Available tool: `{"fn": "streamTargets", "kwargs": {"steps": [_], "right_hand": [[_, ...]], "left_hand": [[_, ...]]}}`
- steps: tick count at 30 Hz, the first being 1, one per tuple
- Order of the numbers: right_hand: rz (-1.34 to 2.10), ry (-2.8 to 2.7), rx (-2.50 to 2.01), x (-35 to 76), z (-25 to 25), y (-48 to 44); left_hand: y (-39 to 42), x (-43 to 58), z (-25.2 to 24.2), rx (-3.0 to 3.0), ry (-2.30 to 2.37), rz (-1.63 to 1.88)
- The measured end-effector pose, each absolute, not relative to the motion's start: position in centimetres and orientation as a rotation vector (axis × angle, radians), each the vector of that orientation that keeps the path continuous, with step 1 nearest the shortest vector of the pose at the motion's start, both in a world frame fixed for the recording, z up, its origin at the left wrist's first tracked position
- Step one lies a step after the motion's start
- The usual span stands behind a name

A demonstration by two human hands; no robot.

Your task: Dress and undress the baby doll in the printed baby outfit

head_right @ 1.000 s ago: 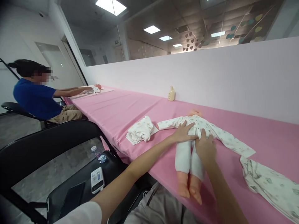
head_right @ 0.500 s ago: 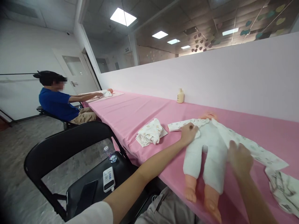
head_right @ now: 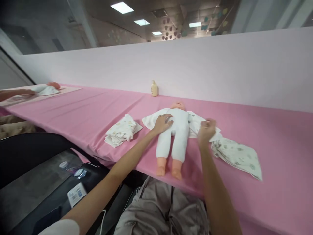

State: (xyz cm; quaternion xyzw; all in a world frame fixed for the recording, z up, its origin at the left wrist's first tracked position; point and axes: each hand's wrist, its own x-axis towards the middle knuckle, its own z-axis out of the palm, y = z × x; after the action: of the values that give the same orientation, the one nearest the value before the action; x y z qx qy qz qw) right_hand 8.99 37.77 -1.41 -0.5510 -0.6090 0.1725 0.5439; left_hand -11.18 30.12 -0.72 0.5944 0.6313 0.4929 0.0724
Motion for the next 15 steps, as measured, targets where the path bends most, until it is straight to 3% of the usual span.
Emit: {"fn": "streamTargets", "kwargs": {"steps": [2,7,15], "right_hand": [[0.548,-1.655,-1.245,7.4,-2.4,36.9],[0.456,-1.882,-1.185,5.8,-3.4,35.3],[0.372,-1.888,-1.566,11.5,-0.2,35.0]], "left_hand": [[30.2,-10.7,-1.1,1.912,1.812,1.395],[30.3,-10.9,-1.9,1.974,1.748,1.342],[31.6,-12.9,-2.8,1.870,1.477,1.472]]}}
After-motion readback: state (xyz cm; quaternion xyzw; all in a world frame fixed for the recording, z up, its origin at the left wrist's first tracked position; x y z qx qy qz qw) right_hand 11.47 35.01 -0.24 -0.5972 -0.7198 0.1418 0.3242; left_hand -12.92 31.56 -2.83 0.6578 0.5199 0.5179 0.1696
